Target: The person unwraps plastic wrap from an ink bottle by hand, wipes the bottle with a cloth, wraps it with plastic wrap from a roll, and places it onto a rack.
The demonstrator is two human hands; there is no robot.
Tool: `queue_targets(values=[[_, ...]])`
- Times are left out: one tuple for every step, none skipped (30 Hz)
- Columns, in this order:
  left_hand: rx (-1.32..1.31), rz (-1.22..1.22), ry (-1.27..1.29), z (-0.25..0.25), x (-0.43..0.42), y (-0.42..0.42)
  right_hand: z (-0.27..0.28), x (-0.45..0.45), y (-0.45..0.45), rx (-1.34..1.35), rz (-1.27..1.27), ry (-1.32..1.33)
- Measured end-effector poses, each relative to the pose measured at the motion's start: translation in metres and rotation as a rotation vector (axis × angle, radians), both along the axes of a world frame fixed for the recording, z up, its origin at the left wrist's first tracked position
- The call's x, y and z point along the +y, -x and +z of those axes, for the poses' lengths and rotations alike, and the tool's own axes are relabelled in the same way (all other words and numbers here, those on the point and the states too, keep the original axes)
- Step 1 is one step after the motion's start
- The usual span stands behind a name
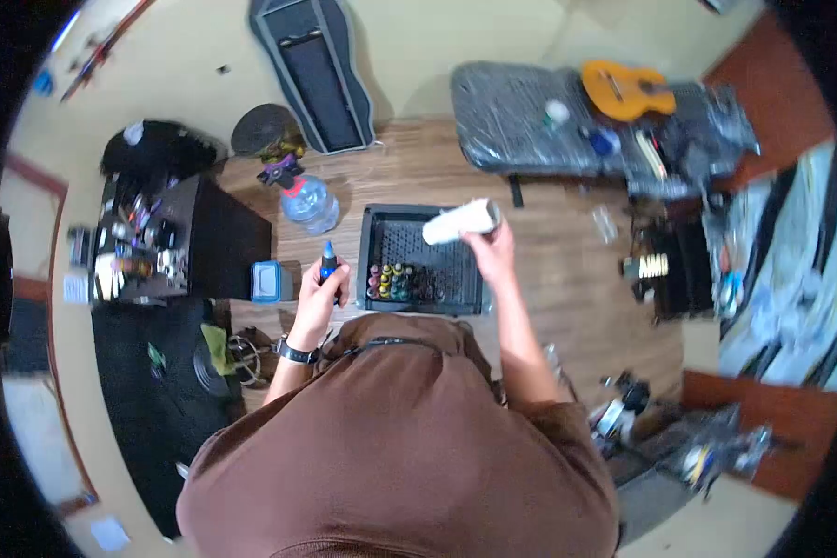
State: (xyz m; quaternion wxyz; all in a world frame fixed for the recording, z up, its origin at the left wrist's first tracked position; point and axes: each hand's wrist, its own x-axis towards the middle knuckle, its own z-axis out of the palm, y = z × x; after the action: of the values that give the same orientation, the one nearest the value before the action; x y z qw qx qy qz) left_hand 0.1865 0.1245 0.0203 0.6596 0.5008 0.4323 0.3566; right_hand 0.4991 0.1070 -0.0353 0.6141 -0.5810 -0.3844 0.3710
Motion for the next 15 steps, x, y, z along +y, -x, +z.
queue_targets(values=[[-0.053,-0.008,-0.001,0.009,0.001,-0.006,0.021,-0.007,0.002,0.095,0.002,-0.061],[-0.108,-0.011,0.001,0.019,0.003,-0.012,0.039,-0.017,0.007,0.185,0.006,-0.128],[-0.167,-0.01,0.002,0.03,0.005,-0.018,0.06,-0.029,0.015,0.194,-0.045,-0.128],[-0.157,-0.055,0.007,0.04,0.009,-0.023,0.081,-0.037,0.026,0.328,-0.013,-0.173],[-0.171,-0.142,-0.029,0.05,0.011,-0.028,0.094,-0.046,0.035,0.46,0.023,-0.218],[-0.19,-0.222,-0.059,0.061,0.011,-0.033,0.1,-0.055,0.04,0.466,-0.016,-0.215],[-0.184,-0.253,-0.044,0.073,0.009,-0.041,0.103,-0.062,0.044,0.507,0.087,-0.227],[-0.181,-0.271,-0.075,0.086,0.006,-0.05,0.105,-0.07,0.049,0.549,0.194,-0.237],[-0.178,-0.284,-0.106,0.095,0.002,-0.057,0.105,-0.079,0.055,0.591,0.306,-0.244],[-0.171,-0.303,-0.088,0.101,-0.002,-0.063,0.105,-0.088,0.064,0.601,0.281,-0.238],[-0.178,-0.35,-0.1,0.105,-0.005,-0.069,0.104,-0.096,0.071,0.582,0.239,-0.205],[-0.188,-0.395,-0.114,0.108,-0.009,-0.074,0.104,-0.103,0.079,0.561,0.199,-0.171],[-0.205,-0.438,-0.135,0.108,-0.012,-0.079,0.105,-0.108,0.084,0.533,0.164,-0.142],[-0.207,-0.448,-0.125,0.106,-0.016,-0.082,0.106,-0.113,0.087,0.534,0.15,-0.137],[-0.204,-0.442,-0.134,0.104,-0.022,-0.084,0.106,-0.118,0.09,0.477,0.119,-0.13]])
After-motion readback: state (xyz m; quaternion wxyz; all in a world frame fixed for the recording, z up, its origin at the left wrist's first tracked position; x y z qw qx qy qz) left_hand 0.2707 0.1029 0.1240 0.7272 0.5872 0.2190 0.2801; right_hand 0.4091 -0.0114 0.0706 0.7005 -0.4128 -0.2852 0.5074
